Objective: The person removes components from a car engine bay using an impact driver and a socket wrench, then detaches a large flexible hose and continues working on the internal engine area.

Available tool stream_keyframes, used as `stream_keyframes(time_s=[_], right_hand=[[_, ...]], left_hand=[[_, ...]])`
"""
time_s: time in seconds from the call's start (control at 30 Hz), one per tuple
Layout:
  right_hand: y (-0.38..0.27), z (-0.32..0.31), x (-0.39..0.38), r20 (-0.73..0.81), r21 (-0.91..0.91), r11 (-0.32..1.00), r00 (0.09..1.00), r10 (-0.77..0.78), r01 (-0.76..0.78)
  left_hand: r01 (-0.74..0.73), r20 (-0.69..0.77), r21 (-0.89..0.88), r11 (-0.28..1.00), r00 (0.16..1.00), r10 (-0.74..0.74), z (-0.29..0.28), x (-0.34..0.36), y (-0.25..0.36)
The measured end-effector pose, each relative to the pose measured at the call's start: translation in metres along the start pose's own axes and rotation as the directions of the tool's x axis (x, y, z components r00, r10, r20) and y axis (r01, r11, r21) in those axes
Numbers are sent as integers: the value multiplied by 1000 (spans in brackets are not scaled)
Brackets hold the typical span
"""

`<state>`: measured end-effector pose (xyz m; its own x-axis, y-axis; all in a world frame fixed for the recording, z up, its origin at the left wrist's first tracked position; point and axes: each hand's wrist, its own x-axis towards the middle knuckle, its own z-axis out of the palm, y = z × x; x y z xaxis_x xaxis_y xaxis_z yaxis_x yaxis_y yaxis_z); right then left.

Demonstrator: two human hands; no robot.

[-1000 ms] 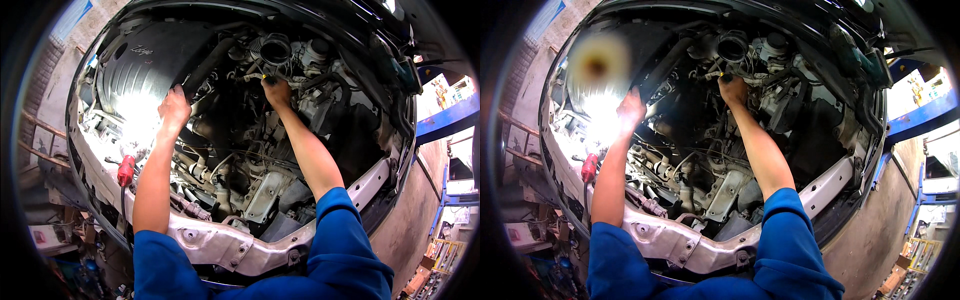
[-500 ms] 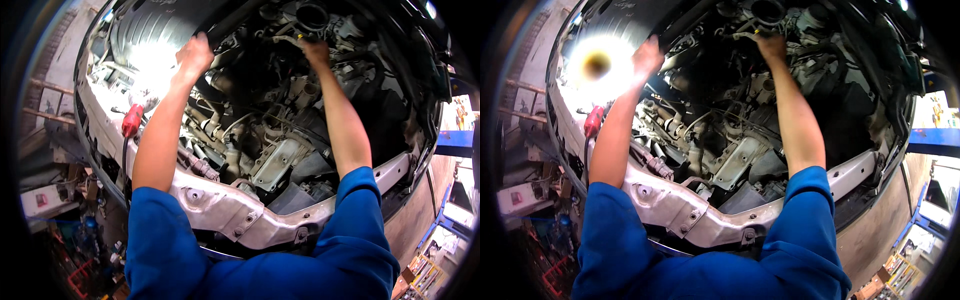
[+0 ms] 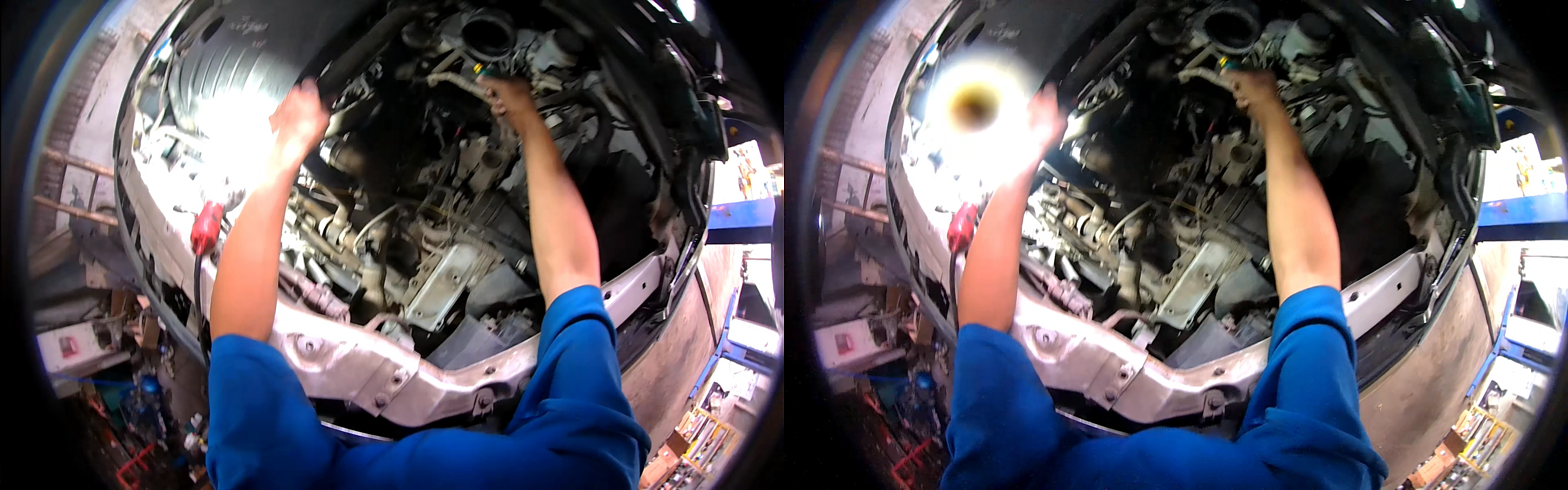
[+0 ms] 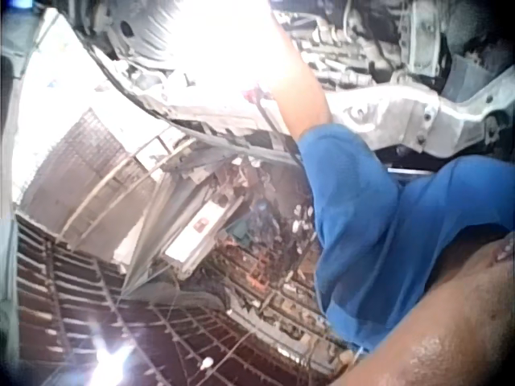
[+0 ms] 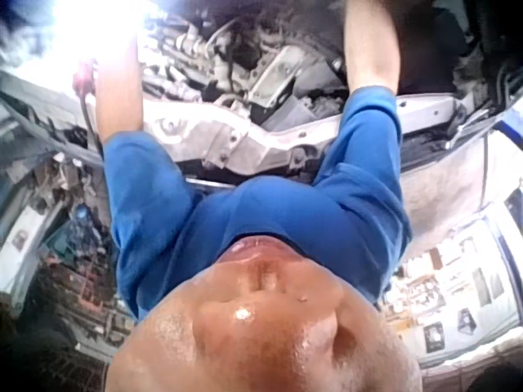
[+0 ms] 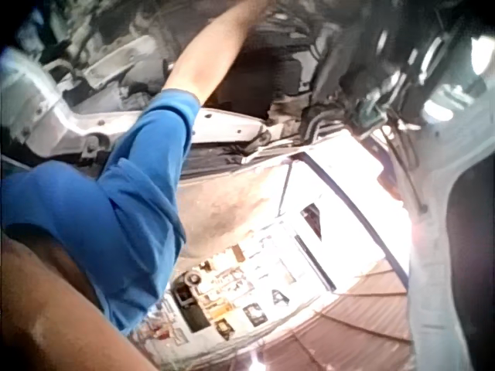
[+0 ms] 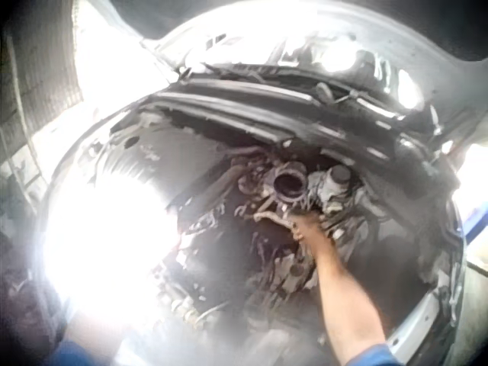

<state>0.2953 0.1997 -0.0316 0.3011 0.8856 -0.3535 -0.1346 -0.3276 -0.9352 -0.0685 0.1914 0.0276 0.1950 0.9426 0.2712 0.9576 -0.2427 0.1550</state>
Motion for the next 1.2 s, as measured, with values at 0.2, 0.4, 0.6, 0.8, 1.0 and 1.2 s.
stream_keyframes(time_s=[0.2, 0.4, 0.6, 0.8, 1.0, 1.2], right_hand=[[27, -7, 14, 68, -736, 451, 719, -692, 504], [21, 2, 3, -190, -474, 821, 873, -449, 319], [15, 8, -5, 106, 628, 764, 989, 102, -146], [36, 9, 1, -28, -667, 588, 773, -634, 458], [41, 6, 20, -117, 379, 884, 961, -249, 275], [38, -3, 13, 9, -70, 926, 928, -372, 372]], left_hand=[[51, -7, -26, 998, 999, -51, -7, -1, 10], [59, 23, -36, 998, 998, -59, -6, 0, 12], [58, 15, -26, 998, 998, -57, -9, -3, 4], [56, 20, -23, 998, 998, -55, -9, -4, 6], [52, 13, -24, 998, 999, -52, -8, -4, 10], [61, 23, -44, 997, 998, -60, -10, -3, 11]])
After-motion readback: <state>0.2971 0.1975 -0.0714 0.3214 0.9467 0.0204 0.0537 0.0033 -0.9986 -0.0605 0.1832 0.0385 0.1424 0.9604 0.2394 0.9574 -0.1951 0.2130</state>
